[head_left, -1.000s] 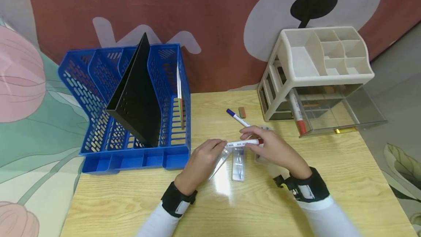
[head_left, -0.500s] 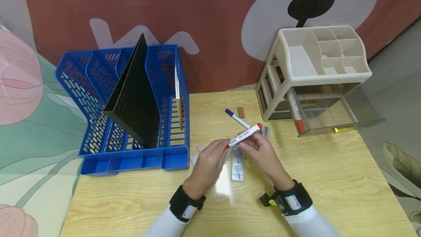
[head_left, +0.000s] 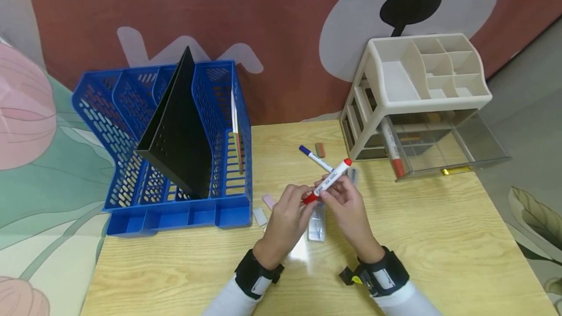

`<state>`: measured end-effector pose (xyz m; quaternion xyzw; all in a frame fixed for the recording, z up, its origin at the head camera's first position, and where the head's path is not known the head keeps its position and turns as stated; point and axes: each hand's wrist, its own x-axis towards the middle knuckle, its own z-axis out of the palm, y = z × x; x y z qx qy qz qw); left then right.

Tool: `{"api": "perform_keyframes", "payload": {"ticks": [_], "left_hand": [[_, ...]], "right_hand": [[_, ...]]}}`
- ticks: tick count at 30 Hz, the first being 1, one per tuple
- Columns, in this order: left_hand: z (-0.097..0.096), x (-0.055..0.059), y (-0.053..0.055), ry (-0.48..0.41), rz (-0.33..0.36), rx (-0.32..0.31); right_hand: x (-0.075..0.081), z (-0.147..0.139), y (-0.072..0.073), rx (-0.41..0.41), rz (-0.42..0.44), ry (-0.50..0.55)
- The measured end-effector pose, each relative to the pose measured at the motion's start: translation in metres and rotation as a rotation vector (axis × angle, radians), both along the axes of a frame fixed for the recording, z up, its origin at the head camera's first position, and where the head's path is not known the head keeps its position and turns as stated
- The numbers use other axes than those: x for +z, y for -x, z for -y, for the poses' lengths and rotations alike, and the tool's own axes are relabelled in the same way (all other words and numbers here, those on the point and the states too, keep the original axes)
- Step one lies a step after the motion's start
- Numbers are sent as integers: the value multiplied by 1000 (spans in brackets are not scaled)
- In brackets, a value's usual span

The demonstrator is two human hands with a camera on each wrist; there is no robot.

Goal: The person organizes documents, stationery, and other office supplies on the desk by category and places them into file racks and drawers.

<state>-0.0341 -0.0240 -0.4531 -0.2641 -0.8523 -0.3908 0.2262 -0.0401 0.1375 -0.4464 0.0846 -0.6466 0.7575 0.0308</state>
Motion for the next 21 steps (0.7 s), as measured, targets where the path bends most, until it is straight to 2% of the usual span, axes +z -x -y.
{"api": "perform_keyframes", "payload": {"ticks": [3, 8, 13, 21], "left_hand": [[5, -1, 1, 20, 19, 2], [16, -3, 3, 105, 47, 23], [28, -7, 6, 161, 65, 17], [45, -13, 9, 312, 95, -21]], "right_hand": [[7, -6, -3, 1, -35, -4], [24, -22, -9, -16, -130, -42], [44, -44, -17, -66, -227, -35], [80, -86, -33, -143, -263, 23]]}}
